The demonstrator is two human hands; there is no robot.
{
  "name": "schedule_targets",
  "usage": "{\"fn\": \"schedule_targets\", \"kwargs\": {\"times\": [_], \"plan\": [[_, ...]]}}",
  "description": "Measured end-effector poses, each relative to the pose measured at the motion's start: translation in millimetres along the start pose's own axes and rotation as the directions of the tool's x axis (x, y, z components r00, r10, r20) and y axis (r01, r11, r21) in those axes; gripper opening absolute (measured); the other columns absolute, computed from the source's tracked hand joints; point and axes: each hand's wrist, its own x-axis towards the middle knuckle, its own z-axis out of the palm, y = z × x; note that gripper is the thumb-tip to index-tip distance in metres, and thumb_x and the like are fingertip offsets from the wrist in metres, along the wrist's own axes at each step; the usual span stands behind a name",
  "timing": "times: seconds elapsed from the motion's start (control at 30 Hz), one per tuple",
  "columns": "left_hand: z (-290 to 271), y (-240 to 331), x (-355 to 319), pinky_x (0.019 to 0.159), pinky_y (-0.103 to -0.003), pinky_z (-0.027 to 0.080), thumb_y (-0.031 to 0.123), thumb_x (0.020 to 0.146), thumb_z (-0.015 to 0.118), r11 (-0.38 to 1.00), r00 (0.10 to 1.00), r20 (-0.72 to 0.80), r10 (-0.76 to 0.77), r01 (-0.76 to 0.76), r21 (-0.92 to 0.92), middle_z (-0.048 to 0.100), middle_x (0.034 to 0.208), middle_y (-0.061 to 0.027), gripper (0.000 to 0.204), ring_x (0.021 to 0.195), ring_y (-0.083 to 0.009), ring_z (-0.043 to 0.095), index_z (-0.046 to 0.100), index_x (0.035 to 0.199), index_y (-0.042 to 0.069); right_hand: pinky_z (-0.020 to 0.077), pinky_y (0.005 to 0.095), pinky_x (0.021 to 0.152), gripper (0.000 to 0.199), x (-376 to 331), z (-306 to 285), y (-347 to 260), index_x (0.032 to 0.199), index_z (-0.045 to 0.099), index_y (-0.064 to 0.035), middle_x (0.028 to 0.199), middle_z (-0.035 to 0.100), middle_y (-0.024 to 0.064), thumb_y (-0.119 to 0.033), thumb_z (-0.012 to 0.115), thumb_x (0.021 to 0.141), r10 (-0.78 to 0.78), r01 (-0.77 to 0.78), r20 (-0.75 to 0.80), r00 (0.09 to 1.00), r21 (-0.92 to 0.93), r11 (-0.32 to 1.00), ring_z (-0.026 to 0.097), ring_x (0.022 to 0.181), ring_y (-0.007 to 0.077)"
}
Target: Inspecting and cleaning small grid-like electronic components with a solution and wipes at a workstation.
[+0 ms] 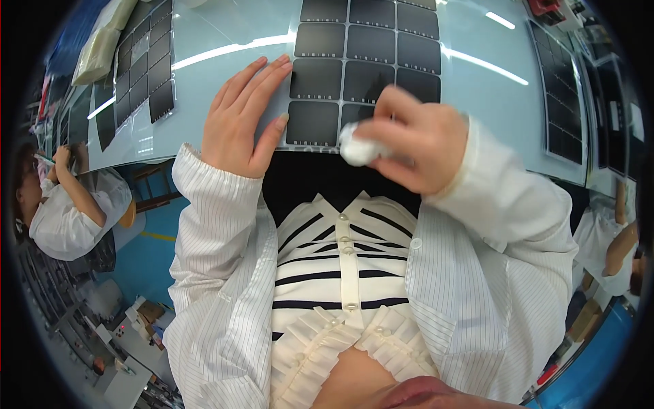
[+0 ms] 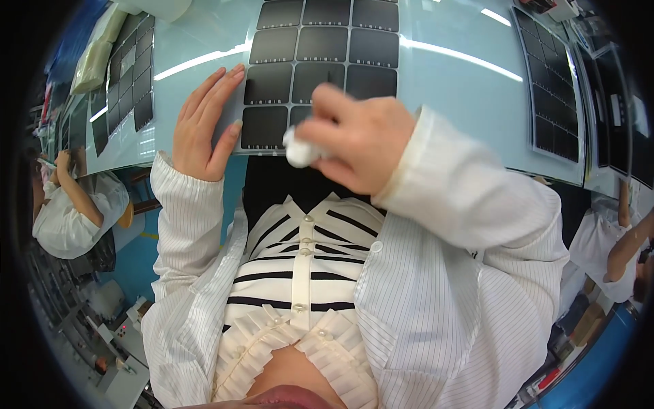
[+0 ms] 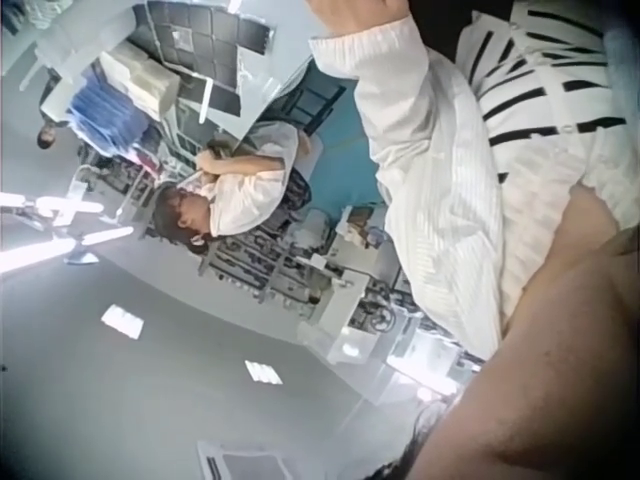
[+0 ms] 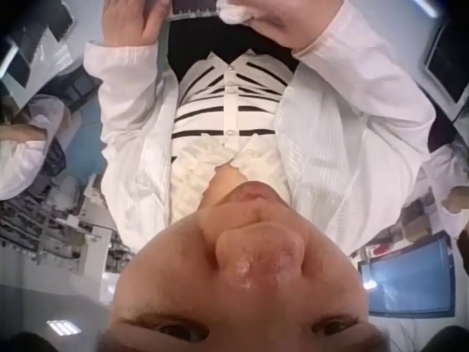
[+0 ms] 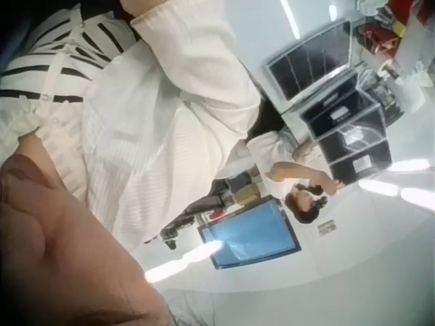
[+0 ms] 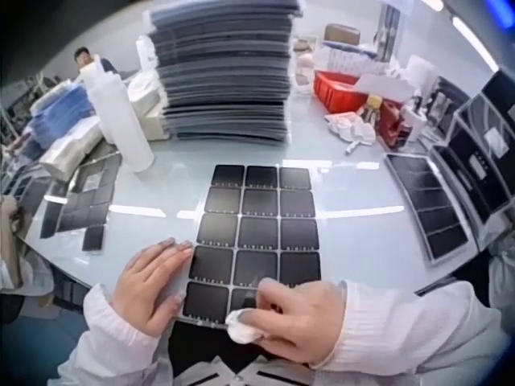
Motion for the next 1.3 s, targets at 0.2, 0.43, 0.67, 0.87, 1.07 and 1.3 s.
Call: {"fn": "schedule_targets", "kwargs": {"times": [0.2, 0.43, 0.67, 0.87, 1.07, 1.3], "plan": [[3, 1, -4, 0.11, -0.044, 0.034, 0.017, 0.084, 0.055, 1.0, 1.0, 0.0, 0.0, 0.0, 0.025, 0.052, 0.14, -0.0076, 0.054, 0.133, -0.0325, 0.043, 0.049, 0.137, 0.009, 0.0536, 0.0381, 0.063, 0.027, -10, -18, 24, 0.102, 0.065, -0.0081, 0.092, 0.059, 0.0103, -0.014, 0.07, 0.076, 0.253, -0.283, -0.299, 0.92, -0.063, 0.957, 0.064, 0.073, 0.0296], [4, 1, -3, 0.111, -0.044, 0.033, 0.019, 0.086, 0.053, 0.999, 1.0, -0.006, -0.007, 0.007, 0.037, 0.052, 0.14, -0.0072, 0.053, 0.134, -0.032, 0.042, 0.048, 0.137, 0.01, 0.052, 0.0359, 0.06, 0.026, -53, -5, 7, 0.096, 0.065, -0.0079, 0.087, 0.057, 0.0088, -0.012, 0.074, 0.072, 0.152, -0.152, -0.206, 0.967, 0.018, 0.988, 0.064, 0.072, 0.0297], [3, 2, -4, 0.111, -0.044, 0.033, 0.019, 0.086, 0.053, 0.999, 1.0, 0.002, -0.015, 0.015, 0.036, 0.052, 0.14, -0.0073, 0.053, 0.133, -0.0319, 0.043, 0.048, 0.137, 0.01, 0.0521, 0.0346, 0.06, 0.031, -57, -12, -4, 0.099, 0.064, -0.0066, 0.088, 0.055, 0.0091, -0.009, 0.075, 0.07, 0.094, -0.094, -0.076, 0.993, -0.008, 0.996, 0.063, 0.068, 0.0286], [4, 2, -4, 0.11, -0.044, 0.034, 0.019, 0.086, 0.053, 0.999, 1.0, -0.005, -0.013, 0.013, 0.034, 0.052, 0.14, -0.0074, 0.053, 0.133, -0.032, 0.043, 0.048, 0.138, 0.01, 0.0527, 0.0337, 0.058, 0.027, -54, -6, -3, 0.094, 0.065, -0.0056, 0.088, 0.055, 0.0089, -0.009, 0.076, 0.07, 0.178, -0.182, -0.215, 0.96, -0.001, 0.983, 0.064, 0.067, 0.0275], [3, -1, -4, 0.11, -0.043, 0.034, 0.018, 0.086, 0.054, 1.0, 1.0, -0.004, 0.004, -0.003, 0.027, 0.052, 0.14, -0.0072, 0.052, 0.133, -0.032, 0.043, 0.048, 0.137, 0.01, 0.0496, 0.0364, 0.056, 0.026, -12, -2, 1, 0.097, 0.065, -0.0063, 0.085, 0.056, 0.009, -0.016, 0.073, 0.075, 0.161, -0.182, -0.246, 0.956, -0.062, 0.981, 0.061, 0.063, 0.0282], [2, -3, -5, 0.11, -0.043, 0.034, 0.012, 0.083, 0.056, 1.0, 1.0, -0.005, -0.005, 0.005, 0.0, 0.052, 0.14, -0.0072, 0.054, 0.133, -0.0319, 0.043, 0.049, 0.137, 0.009, 0.0463, 0.032, 0.053, 0.03, -11, 18, -14, 0.101, 0.064, -0.0054, 0.08, 0.053, 0.0089, -0.011, 0.075, 0.073, -0.001, 0.003, -0.123, 0.992, 0.012, 1.0, 0.059, 0.063, 0.0247]]}}
